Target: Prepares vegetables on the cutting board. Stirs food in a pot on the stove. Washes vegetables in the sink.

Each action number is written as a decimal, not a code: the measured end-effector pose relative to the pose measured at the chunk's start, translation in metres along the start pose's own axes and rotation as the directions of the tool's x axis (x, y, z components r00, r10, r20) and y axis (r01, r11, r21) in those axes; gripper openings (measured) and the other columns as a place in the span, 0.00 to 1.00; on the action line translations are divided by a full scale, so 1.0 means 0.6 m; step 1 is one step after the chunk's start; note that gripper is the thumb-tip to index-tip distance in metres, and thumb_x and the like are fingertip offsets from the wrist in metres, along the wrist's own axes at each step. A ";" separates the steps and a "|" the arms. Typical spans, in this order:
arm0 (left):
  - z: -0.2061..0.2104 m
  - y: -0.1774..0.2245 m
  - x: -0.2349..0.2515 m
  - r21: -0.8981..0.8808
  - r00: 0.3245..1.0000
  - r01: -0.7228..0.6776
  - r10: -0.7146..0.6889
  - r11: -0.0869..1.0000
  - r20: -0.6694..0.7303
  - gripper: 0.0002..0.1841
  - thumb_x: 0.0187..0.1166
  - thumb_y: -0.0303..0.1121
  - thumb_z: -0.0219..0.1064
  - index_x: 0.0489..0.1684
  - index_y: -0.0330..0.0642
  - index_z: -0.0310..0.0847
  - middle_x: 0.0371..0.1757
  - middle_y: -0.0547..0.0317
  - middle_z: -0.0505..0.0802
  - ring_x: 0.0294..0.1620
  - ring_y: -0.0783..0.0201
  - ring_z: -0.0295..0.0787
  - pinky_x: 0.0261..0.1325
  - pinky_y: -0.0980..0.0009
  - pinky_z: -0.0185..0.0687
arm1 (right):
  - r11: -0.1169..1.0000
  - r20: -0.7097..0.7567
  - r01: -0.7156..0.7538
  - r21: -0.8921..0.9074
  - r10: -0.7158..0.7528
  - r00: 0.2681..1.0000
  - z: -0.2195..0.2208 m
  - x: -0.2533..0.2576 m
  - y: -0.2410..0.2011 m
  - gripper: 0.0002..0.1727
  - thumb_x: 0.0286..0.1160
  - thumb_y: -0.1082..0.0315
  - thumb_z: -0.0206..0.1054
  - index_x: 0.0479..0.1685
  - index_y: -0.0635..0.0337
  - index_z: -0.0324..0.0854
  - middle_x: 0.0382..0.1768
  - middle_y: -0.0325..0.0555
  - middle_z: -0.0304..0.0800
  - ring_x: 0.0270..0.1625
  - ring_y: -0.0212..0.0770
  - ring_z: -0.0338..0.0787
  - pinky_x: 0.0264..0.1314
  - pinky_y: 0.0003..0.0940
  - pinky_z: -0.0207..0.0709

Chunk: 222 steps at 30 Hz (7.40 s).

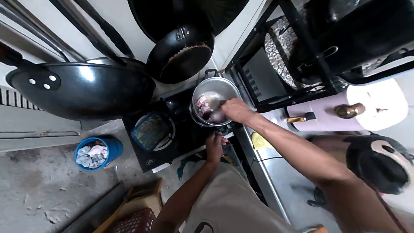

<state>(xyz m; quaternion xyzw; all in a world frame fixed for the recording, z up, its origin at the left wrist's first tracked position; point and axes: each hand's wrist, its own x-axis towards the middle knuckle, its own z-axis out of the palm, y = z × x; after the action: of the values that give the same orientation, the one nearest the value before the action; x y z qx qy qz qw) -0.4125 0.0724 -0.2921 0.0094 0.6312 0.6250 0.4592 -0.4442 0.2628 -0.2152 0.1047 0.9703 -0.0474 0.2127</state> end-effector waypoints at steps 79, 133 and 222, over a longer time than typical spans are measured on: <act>-0.022 0.001 0.002 0.076 1.000 -0.030 0.030 0.997 0.005 0.19 0.93 0.36 0.53 0.40 0.30 0.84 0.30 0.56 0.93 0.32 0.65 0.89 0.41 0.69 0.86 | 0.994 -0.015 -0.008 -0.108 0.007 1.000 -0.055 -0.027 0.027 0.03 0.66 0.77 0.71 0.30 0.60 0.88 0.34 0.56 0.90 0.39 0.61 0.90 0.37 0.63 0.80; -0.023 0.002 0.001 0.089 0.999 -0.045 0.046 0.995 -0.001 0.18 0.93 0.36 0.54 0.40 0.29 0.84 0.29 0.56 0.93 0.30 0.66 0.89 0.41 0.69 0.87 | 0.999 -0.065 -0.032 -0.043 0.029 0.997 -0.035 -0.017 0.018 0.05 0.71 0.80 0.67 0.30 0.67 0.86 0.36 0.62 0.89 0.43 0.66 0.90 0.42 0.66 0.82; -0.006 0.001 -0.005 -0.084 0.999 -0.011 0.008 0.996 -0.038 0.18 0.95 0.33 0.50 0.52 0.23 0.79 0.37 0.46 0.96 0.36 0.61 0.96 0.48 0.66 0.93 | 0.920 -0.005 -0.289 -0.264 0.299 0.954 -0.078 0.075 0.000 0.08 0.73 0.81 0.66 0.47 0.73 0.86 0.52 0.71 0.87 0.66 0.72 0.83 0.69 0.67 0.73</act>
<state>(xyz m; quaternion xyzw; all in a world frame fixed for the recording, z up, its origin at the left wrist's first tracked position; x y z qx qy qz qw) -0.4130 0.0680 -0.2908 -0.0188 0.6126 0.6533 0.4445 -0.5029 0.2775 -0.1918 0.2192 0.9375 0.1117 0.2462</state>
